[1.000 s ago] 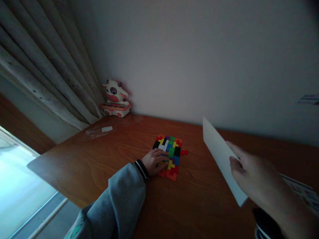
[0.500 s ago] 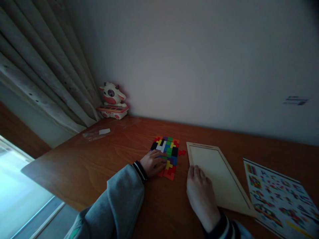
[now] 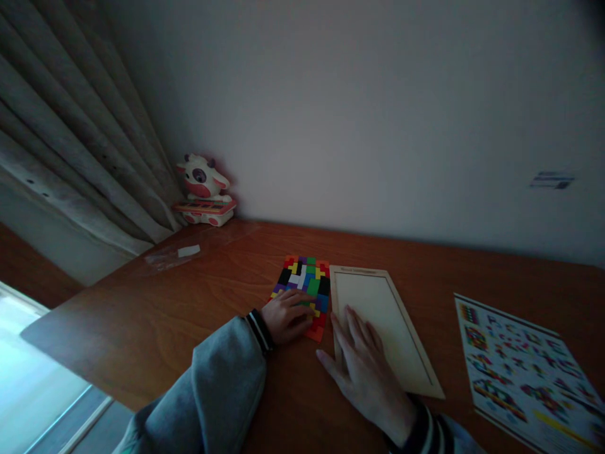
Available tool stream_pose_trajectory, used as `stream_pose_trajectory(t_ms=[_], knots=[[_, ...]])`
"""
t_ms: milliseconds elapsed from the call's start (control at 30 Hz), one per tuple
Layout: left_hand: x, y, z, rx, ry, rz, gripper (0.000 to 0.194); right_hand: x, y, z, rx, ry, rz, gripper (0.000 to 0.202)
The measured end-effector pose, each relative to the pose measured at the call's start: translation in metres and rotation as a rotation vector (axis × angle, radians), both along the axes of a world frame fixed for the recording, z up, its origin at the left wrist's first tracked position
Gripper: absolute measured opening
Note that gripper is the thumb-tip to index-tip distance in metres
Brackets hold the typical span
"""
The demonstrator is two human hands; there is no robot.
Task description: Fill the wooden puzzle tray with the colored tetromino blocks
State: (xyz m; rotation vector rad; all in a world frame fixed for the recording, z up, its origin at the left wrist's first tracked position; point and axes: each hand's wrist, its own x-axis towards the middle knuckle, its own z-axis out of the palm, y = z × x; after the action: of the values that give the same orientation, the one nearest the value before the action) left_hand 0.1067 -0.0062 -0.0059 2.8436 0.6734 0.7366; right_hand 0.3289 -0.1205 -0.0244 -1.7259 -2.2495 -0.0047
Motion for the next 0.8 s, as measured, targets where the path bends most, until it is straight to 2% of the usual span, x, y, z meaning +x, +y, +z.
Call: stream_pose_trajectory(t_ms=[167, 433, 533, 633, 800], knots=[[0.001, -0.002, -0.002, -0.026, 0.04, -0.005, 0.032, 0.006, -0.003, 0.006, -0.043, 0.008, -0.015, 0.076], [0.003, -0.005, 0.004, -0.03, 0.059, 0.014, 0.034, 0.02, -0.005, 0.013, -0.054, -0.012, -0.084, 0.078], [0.019, -0.014, 0.01, -0.037, 0.032, 0.084, 0.038, 0.017, -0.006, 0.01, -0.024, -0.019, -0.083, 0.076], [0.045, -0.021, 0.012, -0.065, 0.041, 0.188, 0.047, 0.012, -0.007, 0.005, 0.018, -0.019, -0.093, 0.065], [0.084, -0.016, -0.002, -0.064, 0.084, 0.213, 0.052, 0.014, -0.005, 0.007, 0.026, -0.014, -0.111, 0.047]])
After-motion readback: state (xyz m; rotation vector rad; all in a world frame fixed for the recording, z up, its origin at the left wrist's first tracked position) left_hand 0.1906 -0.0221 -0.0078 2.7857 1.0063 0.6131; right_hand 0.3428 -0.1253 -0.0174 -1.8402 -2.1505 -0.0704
